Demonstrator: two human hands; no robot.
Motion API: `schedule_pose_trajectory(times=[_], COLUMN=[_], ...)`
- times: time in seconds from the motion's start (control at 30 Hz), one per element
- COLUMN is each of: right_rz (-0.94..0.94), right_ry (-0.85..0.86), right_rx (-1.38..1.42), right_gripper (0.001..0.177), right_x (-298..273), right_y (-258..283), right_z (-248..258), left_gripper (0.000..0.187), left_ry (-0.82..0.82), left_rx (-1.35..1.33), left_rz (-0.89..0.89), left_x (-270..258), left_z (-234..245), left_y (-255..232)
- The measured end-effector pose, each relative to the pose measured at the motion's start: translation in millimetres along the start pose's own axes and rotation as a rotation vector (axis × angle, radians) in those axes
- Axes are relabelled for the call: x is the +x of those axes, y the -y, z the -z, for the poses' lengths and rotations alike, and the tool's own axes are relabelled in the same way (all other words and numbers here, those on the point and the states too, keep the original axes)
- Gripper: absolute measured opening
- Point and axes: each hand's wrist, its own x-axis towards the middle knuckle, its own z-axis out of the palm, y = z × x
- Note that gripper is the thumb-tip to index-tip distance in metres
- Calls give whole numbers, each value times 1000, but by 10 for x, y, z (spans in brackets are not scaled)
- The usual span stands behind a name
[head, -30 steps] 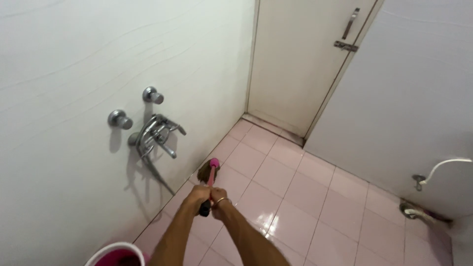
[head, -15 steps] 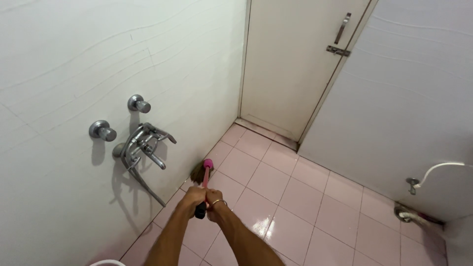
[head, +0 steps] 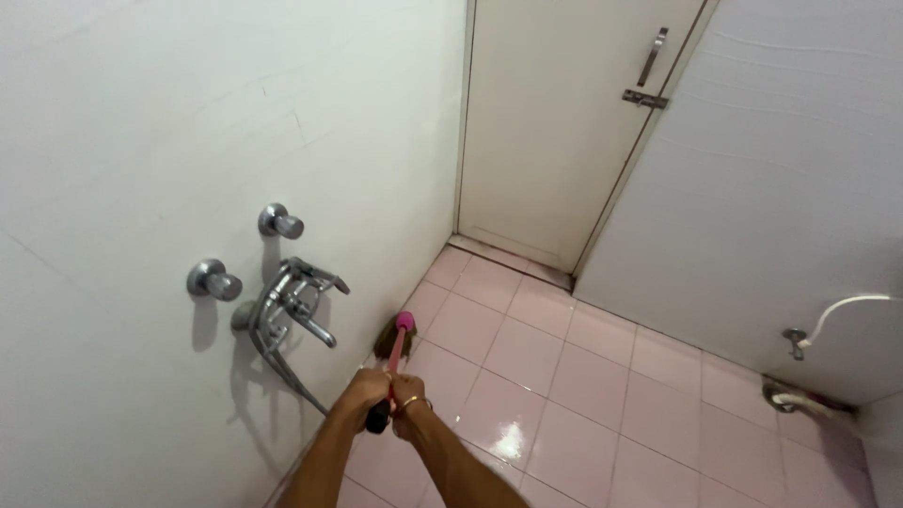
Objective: The person mops the bathroom floor using a pink mop, moving it back and forth across the pink tiled surface. The person navigates around the toilet, sink, and door, covering the entire floor area.
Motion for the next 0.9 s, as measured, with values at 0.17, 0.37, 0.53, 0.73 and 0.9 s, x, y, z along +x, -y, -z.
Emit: schedule_pose_trajectory(times=[0.17,0.37,0.53,0.73,0.9], right_rz=[-18,-1,-15,-16,-1], right_ry=[-15,-39,-124,-123,-148], right_rx=[15,33,27,-22,51], right_gripper=[25,24,22,26,25], right_x=[-80,30,156,343,264], right_y=[18,-112,-7,-5,45], right_z=[-322,-437,-701,-829,-1009], left_gripper=[31,28,25,20,25], left_ry=[18,69,75,106,98], left_rx=[21,9,58,-34,30], left_rz=[-7,24,36,-6,4], left_x=[-107,226,301,493,785], left_z=[281,483,672,824,921], left_y=[-108,-15,-242,-341,-269])
